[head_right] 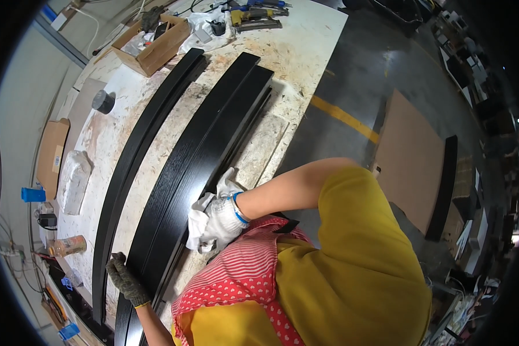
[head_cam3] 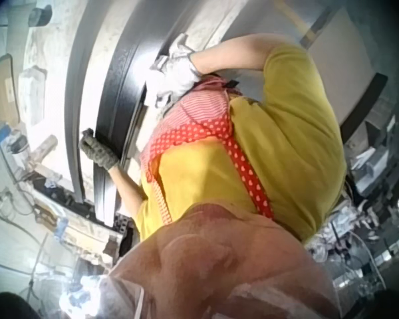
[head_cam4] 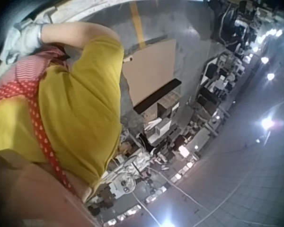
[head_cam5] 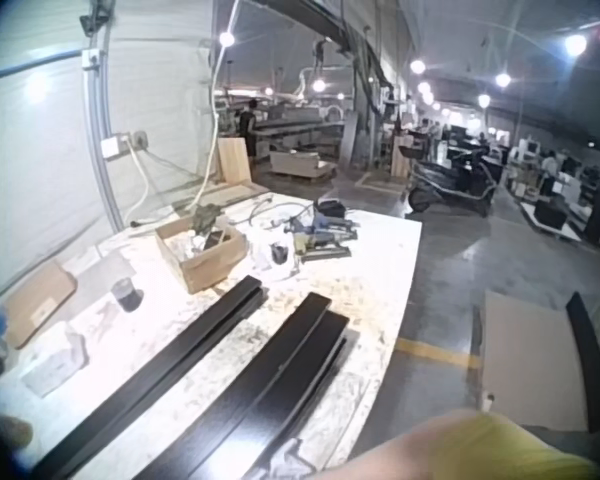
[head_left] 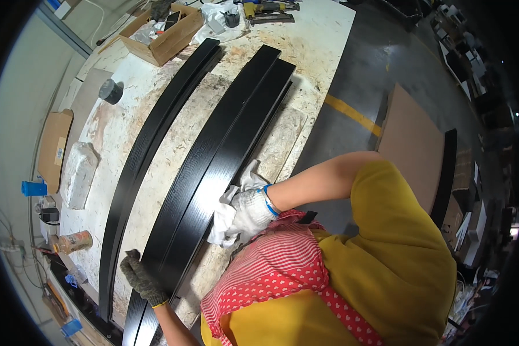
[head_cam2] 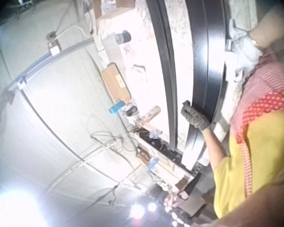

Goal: The person cleans long black panels on a workbench by pouring liquid from a bottle onto a cloth, wiping the panels down, and scraping their edges with a small blade.

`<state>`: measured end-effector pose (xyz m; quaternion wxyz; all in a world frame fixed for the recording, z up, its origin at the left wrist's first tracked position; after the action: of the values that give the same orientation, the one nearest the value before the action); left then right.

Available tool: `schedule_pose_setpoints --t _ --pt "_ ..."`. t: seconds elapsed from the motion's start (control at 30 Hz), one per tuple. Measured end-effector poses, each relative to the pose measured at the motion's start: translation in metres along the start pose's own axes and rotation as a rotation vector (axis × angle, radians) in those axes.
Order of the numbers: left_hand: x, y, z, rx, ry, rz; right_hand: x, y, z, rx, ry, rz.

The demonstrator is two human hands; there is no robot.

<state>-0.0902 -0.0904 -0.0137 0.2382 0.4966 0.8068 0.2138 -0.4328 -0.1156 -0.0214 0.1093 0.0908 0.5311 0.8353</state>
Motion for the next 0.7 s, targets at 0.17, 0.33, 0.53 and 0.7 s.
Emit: schedule_pose_setpoints --t 0.17,0.33,0.53,0.7 --pt "-0.003 -0.043 -0.071 0.733 0.330 -0.012 0.033 0.106 0.011 -0.263 0.049 -0.181" --pt "0.008 -0.136 -0.174 1.059 -0.273 0.490 0.037 0.121 -0.039 -1.277 -0.666 -0.608" --pt "0.023 -0.189 -0.204 1.400 0.570 0.790 0.034 0.081 -0.032 -1.776 -0.522 -0.693" --pt "0.016 -0.192 -0.207 0.413 -0.217 0.715 0.045 0.085 -0.032 -2.005 -0.392 -0.673"
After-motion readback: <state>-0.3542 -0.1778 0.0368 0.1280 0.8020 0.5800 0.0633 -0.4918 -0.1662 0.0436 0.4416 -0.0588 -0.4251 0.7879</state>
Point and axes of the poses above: each hand's wrist, its own x-axis away from the middle knuckle, its own y-axis out of the back of the hand, z = x × y, the point moved 5 cm from there along -x, towards the middle knuckle, and after that the axes turned 3 degrees about -z, right-handed, at the moved point
